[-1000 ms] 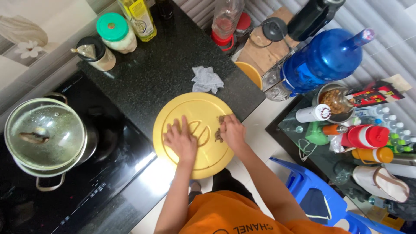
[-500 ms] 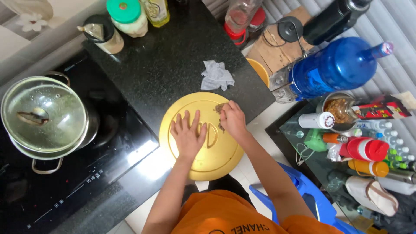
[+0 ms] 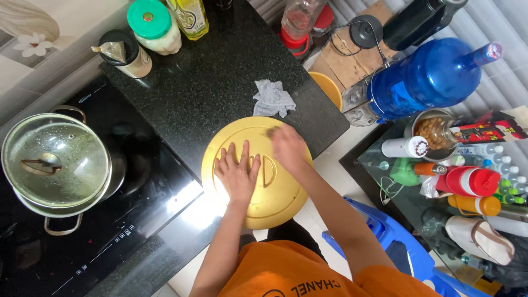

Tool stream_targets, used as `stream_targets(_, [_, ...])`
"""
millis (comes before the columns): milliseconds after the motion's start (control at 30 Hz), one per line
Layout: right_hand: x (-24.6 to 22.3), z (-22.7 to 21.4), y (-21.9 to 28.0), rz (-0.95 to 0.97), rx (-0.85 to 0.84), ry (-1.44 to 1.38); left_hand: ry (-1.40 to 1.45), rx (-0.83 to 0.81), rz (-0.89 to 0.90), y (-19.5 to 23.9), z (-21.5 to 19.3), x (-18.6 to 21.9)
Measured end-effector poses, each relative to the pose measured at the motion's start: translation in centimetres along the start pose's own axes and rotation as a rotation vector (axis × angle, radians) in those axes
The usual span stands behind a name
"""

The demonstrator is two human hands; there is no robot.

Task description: The recorder is cleaning and scrubbing a large yellow plastic lid with a cloth in a kitchen environment.

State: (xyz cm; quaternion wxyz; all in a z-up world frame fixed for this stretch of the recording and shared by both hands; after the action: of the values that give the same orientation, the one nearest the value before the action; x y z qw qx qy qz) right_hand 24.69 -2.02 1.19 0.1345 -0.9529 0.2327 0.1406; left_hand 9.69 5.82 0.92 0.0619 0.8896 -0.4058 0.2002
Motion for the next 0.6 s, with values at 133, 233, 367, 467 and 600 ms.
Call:
stream_targets(133, [0.8, -3.4, 6.8, 0.206, 0.162, -0.014, -0.006, -0.023, -0.001, -0.1, 0.1, 0.3])
stream_targets(233, [0.3, -3.7, 10.6, 0.319, 0.15, 0.004, -0.016, -0.022, 0.017, -0.4, 0.3, 0.1])
stream_targets(367, [1.5, -1.7, 10.7, 0.411, 0.059, 0.008, -0.036, -0.02, 0.042, -0.3, 1.3, -0.3])
stream_targets(467, [4.8, 1.2, 4.9, 0.351, -0.041, -0.001, -0.05, -0.033, 0.035, -0.6, 0.9, -0.1])
stream_targets(600, [3.6, 2.7, -3.2, 0.3, -0.149, -0.007, -0.056, -0.004, 0.022, -1.2, 1.6, -0.2])
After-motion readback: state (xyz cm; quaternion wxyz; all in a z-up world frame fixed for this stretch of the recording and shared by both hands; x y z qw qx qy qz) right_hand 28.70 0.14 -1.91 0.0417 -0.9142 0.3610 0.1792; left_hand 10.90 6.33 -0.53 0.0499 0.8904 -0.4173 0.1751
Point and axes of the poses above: each hand's wrist, its own y-axis away from the middle knuckle, its own z-axis out of the palm, x = y × z, the point moved 7 cm from there along -y, towards the middle knuckle, and after that the axes turned 11 degrees about -x, right-handed, at the moved point
